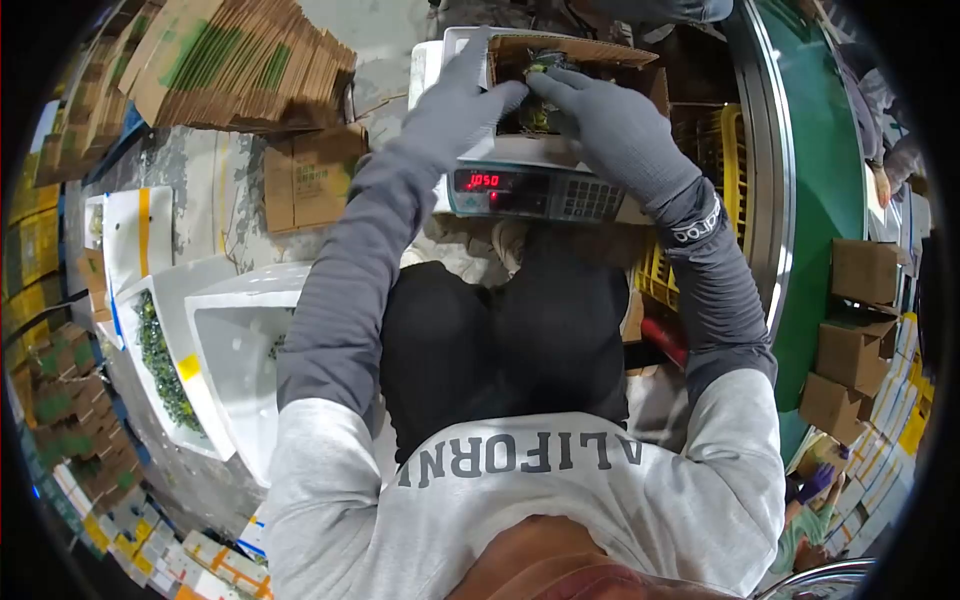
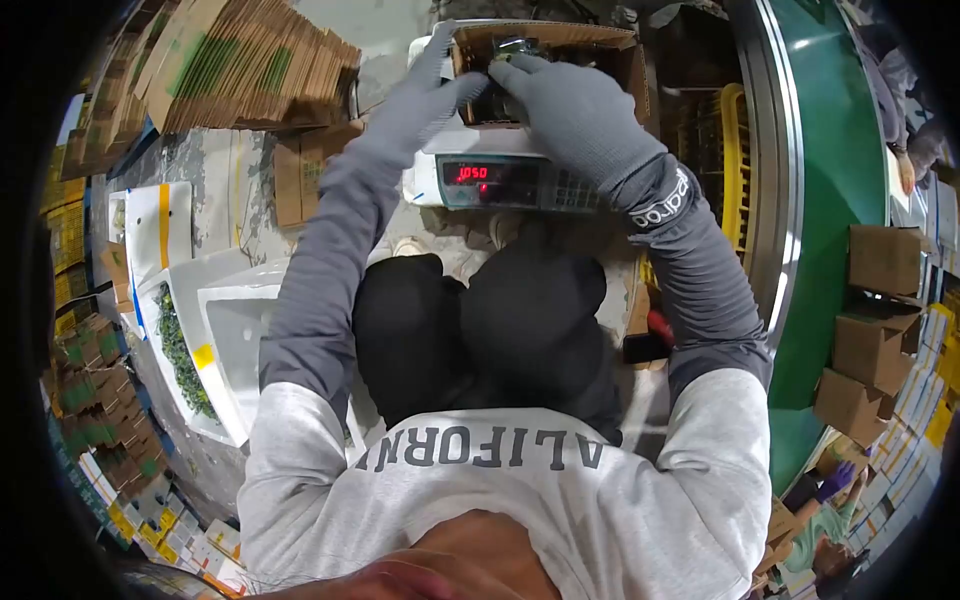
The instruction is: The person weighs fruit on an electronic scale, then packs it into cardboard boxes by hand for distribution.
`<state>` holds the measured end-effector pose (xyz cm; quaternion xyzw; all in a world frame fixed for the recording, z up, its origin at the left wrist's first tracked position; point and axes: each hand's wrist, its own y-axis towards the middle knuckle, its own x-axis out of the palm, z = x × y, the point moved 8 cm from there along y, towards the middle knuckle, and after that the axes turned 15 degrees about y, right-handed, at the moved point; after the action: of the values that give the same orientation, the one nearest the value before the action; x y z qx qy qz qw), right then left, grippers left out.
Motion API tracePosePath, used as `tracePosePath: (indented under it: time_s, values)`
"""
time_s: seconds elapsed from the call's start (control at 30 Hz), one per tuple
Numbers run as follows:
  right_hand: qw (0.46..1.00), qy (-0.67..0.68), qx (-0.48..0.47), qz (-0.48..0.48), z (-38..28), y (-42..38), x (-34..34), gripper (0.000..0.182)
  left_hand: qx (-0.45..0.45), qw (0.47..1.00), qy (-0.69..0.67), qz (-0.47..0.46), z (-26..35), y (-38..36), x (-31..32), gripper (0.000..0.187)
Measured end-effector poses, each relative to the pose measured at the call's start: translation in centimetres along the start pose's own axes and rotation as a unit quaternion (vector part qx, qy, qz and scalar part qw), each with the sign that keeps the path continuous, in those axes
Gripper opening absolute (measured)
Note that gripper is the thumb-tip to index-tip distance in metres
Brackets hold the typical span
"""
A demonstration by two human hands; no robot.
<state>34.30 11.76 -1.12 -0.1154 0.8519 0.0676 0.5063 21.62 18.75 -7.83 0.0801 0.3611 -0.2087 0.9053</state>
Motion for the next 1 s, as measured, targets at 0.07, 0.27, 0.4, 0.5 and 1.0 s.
tracePosePath:
  time_s: [0.07, 0.27, 0.4, 0.5, 1.0]
  values:
    - [0.998, 0.027, -0.052, 0.013, 1.6, 0.9, 0.8, 0.041, 0.03, 0.993, 0.117, 0.011, 1.0, 1.3, 0.5, 0.076]
    - [0.966, 0.218, 0.036, -0.134, 5.5, 8.5, 4.9, 0.034, 0.02, 0.99, 0.135, 0.029, -0.1, 1.3, 0.2, 0.067]
    - [0.976, 0.139, -0.031, -0.167, 4.0, 8.5, 5.1, 0.03, 0.022, 0.998, 0.055, 0.031, -1.1, 1.7, -0.3, 0.06]
    - [0.938, 0.303, -0.037, -0.163, 4.5, 5.0, 1.5, 0.032, 0.026, 0.989, -0.138, -0.036, -0.9, 1.0, 0.5, 0.055]
    - [0.807, 0.506, 0.302, -0.041, 20.3, -1.5, 7.5, 0.051, -0.112, 0.929, -0.333, -0.114, -3.4, 3.2, 7.0, 0.067]
